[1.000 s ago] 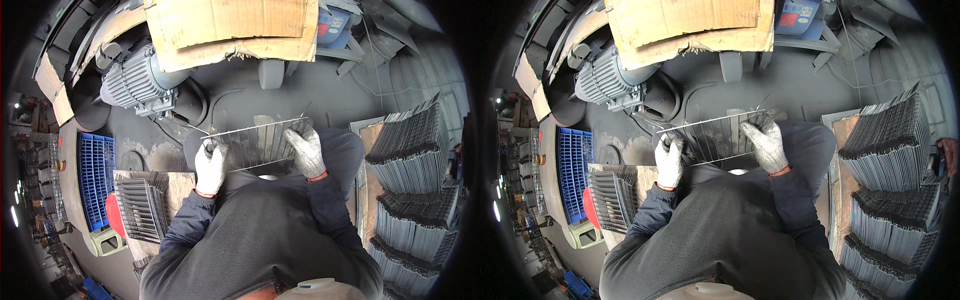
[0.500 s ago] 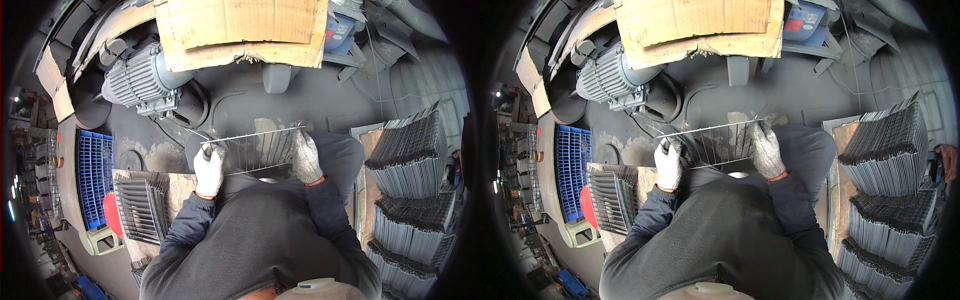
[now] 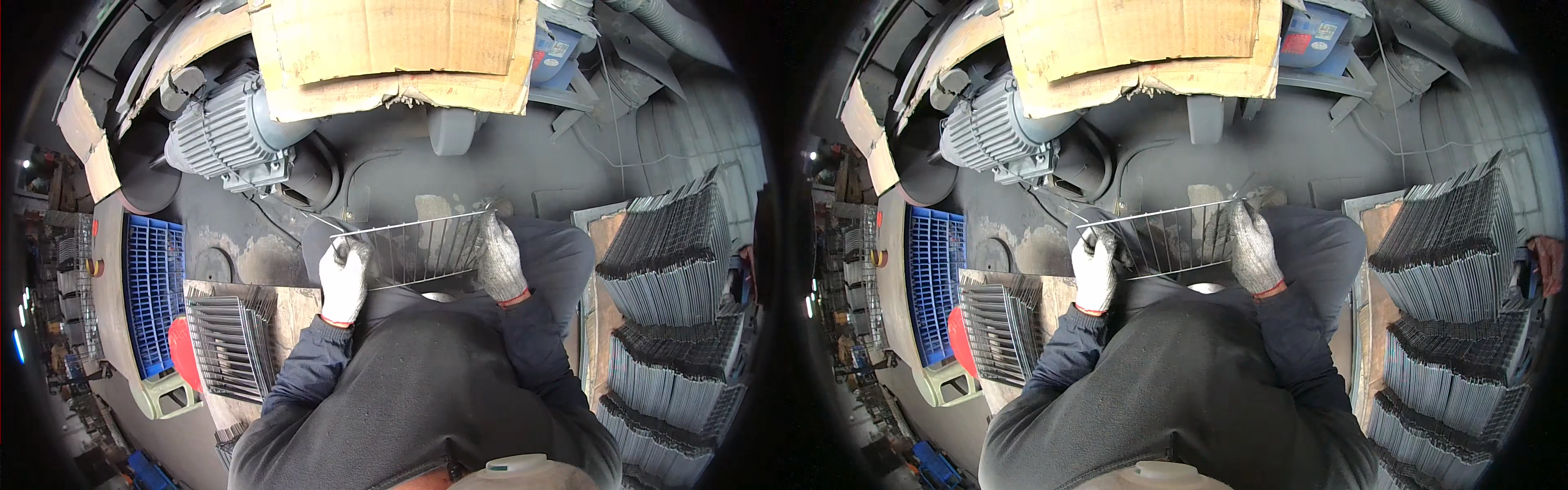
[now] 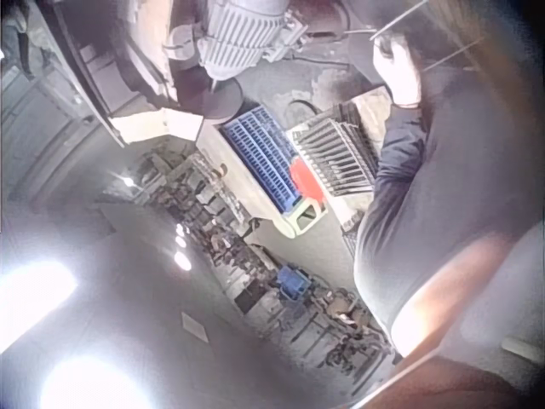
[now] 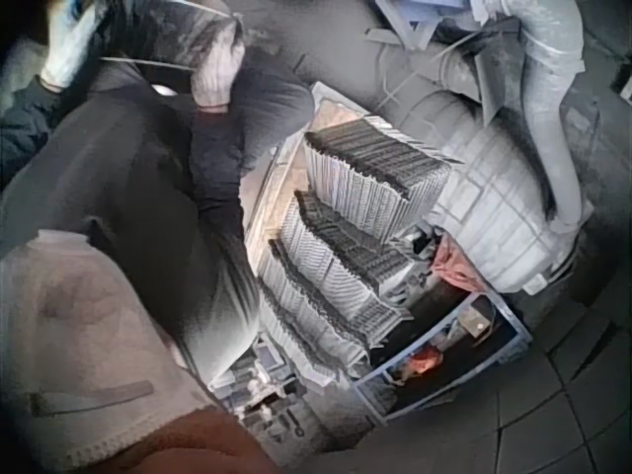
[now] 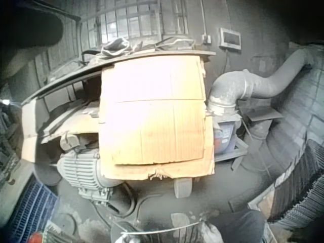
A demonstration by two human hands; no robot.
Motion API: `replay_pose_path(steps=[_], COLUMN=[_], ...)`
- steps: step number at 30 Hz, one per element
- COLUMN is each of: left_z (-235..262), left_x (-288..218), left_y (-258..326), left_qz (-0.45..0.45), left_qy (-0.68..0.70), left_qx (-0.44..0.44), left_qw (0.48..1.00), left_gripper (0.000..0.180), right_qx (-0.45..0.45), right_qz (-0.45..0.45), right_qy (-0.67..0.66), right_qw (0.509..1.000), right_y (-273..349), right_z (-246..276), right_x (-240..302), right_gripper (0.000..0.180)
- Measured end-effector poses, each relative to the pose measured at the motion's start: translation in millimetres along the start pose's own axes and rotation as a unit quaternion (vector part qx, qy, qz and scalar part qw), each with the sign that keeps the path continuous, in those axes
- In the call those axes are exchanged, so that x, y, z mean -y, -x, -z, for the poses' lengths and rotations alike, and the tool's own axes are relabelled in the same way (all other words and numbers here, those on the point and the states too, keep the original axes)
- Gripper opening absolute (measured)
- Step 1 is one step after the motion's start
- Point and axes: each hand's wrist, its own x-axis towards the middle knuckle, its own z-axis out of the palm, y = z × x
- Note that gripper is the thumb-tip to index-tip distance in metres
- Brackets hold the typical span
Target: Inspecting and stacking metal wire grates in a fabrication shop.
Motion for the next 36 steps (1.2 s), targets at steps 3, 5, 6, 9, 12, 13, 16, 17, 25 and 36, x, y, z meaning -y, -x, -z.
replay_pose_path(steps=[3,5,6,9,12,13,16,17,25,36], left_z=[-1.5,-1.9,-3.0,-8.8,-10.2,-10.2,-11.3,-11.1,-31.1,-41.7], left_x=[0.7,1.6,0.8,-0.6,-0.3,-0.7,-7.9,-10.3,-14.8,-8.0], left_y=[-0.4,-1.0,-1.0,-1.0,-1.7,-2.8,-7.0,-9.4,-22.0,-9.5], left_qz=[-0.001,0.004,0.004,0.002,0.006,0.004,0.018,0.034,0.038,0.107], left_qy=[-0.004,-0.001,-0.002,0.006,0.010,0.005,0.006,0.012,0.037,-0.033], left_qx=[-0.005,-0.004,-0.004,-0.003,-0.017,-0.016,-0.019,-0.023,0.020,0.119], left_qw=[1.000,1.000,1.000,1.000,1.000,1.000,1.000,0.999,0.998,0.987], left_gripper=[0.009,0.009,0.009,0.008,0.008,0.009,0.012,0.013,0.007,0.021], right_qx=[-0.019,-0.015,-0.011,-0.008,-0.031,-0.032,0.045,0.067,0.027,-0.048], right_qz=[0.025,0.016,0.006,-0.014,-0.005,-0.006,0.008,-0.002,0.077,0.090], right_qy=[0.022,0.020,0.018,0.022,0.071,0.070,0.124,0.118,0.116,0.111], right_qw=[0.999,1.000,1.000,1.000,0.997,0.997,0.991,0.991,0.990,0.988], right_y=[0.7,0.1,0.1,0.7,10.8,13.5,17.8,18.0,10.7,9.0], right_z=[-4.4,0.4,1.4,2.7,-32.6,-34.3,-32.3,-30.5,-15.4,-2.6], right_x=[-1.7,-2.6,-2.1,3.2,28.4,34.4,43.8,45.3,36.3,40.8], right_gripper=[0.032,0.032,0.032,0.032,0.020,0.020,0.016,0.016,0.025,0.015])
